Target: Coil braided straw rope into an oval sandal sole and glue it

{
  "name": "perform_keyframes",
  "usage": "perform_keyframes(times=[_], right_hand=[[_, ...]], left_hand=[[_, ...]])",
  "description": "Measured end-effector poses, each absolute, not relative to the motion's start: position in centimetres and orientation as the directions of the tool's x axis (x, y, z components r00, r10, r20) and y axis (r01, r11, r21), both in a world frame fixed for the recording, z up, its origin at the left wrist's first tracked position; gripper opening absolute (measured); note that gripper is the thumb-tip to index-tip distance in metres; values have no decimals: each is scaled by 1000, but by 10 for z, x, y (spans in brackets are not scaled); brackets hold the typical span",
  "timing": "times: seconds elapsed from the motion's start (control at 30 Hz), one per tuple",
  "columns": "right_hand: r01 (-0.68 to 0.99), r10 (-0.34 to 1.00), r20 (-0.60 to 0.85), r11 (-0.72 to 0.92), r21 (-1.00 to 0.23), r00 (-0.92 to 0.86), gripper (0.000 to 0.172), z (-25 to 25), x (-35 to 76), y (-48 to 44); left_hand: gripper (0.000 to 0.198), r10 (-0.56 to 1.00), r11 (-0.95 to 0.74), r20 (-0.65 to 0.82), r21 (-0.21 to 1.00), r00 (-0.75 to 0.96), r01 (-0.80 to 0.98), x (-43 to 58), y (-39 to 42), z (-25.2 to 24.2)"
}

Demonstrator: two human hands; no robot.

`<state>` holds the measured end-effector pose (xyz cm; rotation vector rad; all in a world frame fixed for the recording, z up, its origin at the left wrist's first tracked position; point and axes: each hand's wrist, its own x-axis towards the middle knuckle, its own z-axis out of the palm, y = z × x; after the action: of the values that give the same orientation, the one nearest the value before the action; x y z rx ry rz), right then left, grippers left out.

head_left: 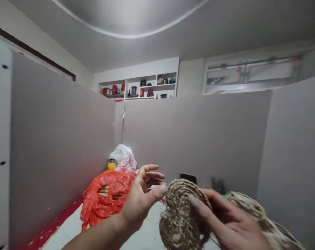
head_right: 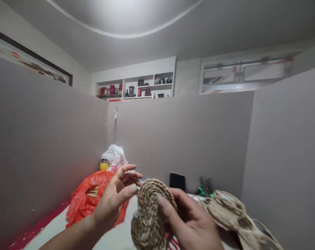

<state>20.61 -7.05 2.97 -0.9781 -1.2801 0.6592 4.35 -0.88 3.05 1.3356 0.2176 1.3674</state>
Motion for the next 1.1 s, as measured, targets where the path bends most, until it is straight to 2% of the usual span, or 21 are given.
perform_keyframes(times=[0.03, 0.1, 0.2, 0.33, 0.47, 0.6, 0.83, 1.1], right_hand=[[115, 860, 477, 463, -879, 184, 28, 30, 205, -72], [128, 855, 494, 479, -869, 157, 27, 33, 201, -75], [172, 830, 541, 518, -838, 136, 22, 35, 195, -76], [199, 826, 554, 528, -826, 109, 17, 36, 193, -74], [99, 849, 526, 520, -848, 52, 20, 37, 196, -73], [43, 860, 506, 504, -863, 70, 24, 37, 198, -73], [60, 853, 515, 512, -857, 85, 15, 36, 195, -76], [181, 809, 580, 558, -810, 100, 13, 40, 191, -80]], left_hand=[[53, 751, -248, 505, 812, 426, -528, 45, -10, 32], [56, 665, -122, 421, 876, 617, -467, 47, -10, 32], [48, 608, -100, 367, 915, 704, -390, 49, -9, 29], [36, 678, -103, 320, 933, 662, -345, 50, -9, 26], [32, 721, -81, 305, 929, 623, -361, 47, -11, 30], [26, 769, -26, 277, 914, 576, -406, 44, -13, 35], [21, 755, 41, 282, 881, 592, -471, 41, -17, 37], [21, 791, 35, 255, 889, 557, -456, 41, -17, 35]])
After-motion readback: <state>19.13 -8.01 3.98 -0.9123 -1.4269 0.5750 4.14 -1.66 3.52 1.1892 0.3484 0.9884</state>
